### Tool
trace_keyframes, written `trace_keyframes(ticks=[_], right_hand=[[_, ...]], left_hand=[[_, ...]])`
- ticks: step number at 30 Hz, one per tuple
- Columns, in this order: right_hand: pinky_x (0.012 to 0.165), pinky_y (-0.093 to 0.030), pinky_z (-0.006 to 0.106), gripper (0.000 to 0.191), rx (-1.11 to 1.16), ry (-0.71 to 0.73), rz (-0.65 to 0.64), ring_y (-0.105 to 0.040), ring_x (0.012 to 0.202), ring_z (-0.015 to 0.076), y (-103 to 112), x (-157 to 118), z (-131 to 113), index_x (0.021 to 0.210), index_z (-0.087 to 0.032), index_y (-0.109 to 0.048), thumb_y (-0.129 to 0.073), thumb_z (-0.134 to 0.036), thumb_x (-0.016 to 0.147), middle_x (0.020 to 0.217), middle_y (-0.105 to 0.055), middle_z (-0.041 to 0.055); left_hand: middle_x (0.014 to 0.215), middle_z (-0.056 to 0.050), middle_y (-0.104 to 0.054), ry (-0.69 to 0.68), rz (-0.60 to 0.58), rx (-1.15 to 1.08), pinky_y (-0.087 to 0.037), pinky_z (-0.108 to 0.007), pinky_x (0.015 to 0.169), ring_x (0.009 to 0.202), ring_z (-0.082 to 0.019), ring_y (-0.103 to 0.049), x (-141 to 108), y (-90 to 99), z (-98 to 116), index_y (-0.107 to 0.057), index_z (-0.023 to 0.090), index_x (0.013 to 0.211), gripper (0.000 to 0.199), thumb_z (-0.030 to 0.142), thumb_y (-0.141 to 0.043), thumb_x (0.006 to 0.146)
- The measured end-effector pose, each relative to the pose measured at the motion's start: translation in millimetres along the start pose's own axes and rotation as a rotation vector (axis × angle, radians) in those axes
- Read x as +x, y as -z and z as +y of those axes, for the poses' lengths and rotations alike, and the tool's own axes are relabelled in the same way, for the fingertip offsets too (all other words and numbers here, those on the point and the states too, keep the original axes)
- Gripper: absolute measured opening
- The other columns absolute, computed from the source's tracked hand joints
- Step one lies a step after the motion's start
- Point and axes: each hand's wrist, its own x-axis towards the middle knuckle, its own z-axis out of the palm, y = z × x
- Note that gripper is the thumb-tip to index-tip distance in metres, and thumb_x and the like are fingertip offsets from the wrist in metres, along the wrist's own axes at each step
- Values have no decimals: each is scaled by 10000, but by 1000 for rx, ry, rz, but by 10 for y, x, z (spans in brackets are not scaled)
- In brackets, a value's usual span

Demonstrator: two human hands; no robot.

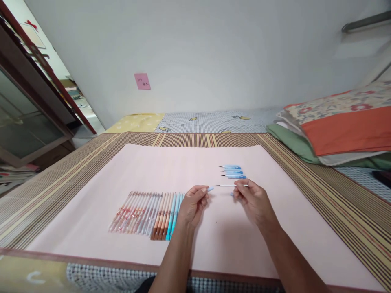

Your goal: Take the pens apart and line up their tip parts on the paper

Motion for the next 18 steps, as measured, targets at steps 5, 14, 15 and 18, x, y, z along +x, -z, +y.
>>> trace_keyframes(ticks=[5,14,15,18], right_hand=[[554,-481,271,359,-68,28,23,-571,584,132,-21,-27,-75,833,-195,-700,-805,-535,785,666,-642,4],[554,-534,294,405,-110,23,1,-620,570,153,-49,-42,-131,817,-188,-702,-828,-565,741,666,-673,21],[557,-537,295,402,-113,29,7,-622,572,154,-48,-42,-135,819,-188,-702,-823,-564,748,669,-674,22],[571,-542,295,388,-123,34,-5,-627,577,154,-50,-45,-138,822,-187,-702,-821,-551,759,675,-679,23]], left_hand=[[564,22,-603,-4,10,-25,-327,-140,480,485,-23,-444,-9,-24,-4,-769,124,748,358,309,-976,524],[585,11,-600,-1,53,-62,-373,-151,515,530,-31,-460,-2,-47,-38,-798,82,798,411,263,-991,483],[583,10,-601,-1,54,-69,-378,-153,518,531,-33,-463,-1,-45,-40,-799,80,802,412,261,-991,486],[584,9,-606,-3,53,-80,-387,-152,526,536,-35,-477,1,-35,-47,-798,74,814,411,251,-990,496]])
